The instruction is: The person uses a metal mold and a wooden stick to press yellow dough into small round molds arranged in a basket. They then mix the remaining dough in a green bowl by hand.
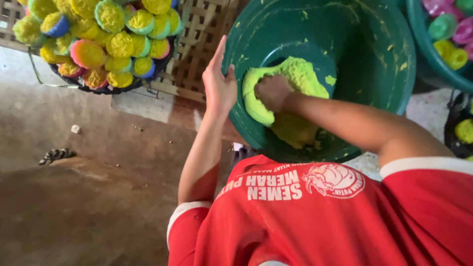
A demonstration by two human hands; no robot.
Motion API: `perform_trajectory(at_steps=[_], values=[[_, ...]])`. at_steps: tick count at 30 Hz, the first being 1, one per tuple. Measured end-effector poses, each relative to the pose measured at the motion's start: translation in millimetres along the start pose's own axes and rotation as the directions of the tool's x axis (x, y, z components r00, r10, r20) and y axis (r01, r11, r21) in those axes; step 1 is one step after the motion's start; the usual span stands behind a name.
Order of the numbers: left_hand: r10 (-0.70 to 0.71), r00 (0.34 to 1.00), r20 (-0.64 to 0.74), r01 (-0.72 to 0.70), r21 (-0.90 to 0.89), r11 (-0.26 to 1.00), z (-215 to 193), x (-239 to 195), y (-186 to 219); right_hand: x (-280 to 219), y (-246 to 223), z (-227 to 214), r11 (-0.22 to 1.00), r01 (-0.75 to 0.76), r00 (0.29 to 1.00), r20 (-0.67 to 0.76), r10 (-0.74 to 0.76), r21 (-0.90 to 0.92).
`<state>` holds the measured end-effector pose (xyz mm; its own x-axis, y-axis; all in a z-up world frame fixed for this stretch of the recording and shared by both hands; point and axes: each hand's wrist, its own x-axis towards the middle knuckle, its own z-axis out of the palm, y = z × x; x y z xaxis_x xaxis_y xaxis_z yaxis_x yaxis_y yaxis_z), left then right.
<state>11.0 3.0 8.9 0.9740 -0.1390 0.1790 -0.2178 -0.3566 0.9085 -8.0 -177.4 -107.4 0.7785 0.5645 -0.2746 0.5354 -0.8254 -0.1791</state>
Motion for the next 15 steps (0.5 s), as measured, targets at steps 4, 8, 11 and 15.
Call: perform_trajectory(at_steps=[4, 8, 11, 15], values=[[-0.002, 1.0, 0.009, 0.001, 0.007, 1.0, 1.8, -2.5, -3.0, -58.5, -18.1, -54.4, 0.957, 0.267, 0.883, 0.368, -0.29, 0.115], [-0.003, 0.999, 0.048, 0.002, 0.004, 1.0, 1.6, 2.7, -4.9, -164.5, 43.4, -123.3, 0.6, -0.558, 0.814, 0.517, 0.263, 0.573], [0.046, 0.997, 0.06, -0.044, -0.022, 0.999, 1.8, 3.4, -4.2, -185.2, 95.2, -123.2, 0.504, -0.701, 0.712, 0.448, 0.541, 0.506], [-0.014, 0.997, 0.073, 0.018, -0.054, 0.998, 1.8, 5.1, 2.7, -169.8, 119.7, -87.2, 0.572, -0.712, 0.7, 0.479, 0.53, 0.407]])
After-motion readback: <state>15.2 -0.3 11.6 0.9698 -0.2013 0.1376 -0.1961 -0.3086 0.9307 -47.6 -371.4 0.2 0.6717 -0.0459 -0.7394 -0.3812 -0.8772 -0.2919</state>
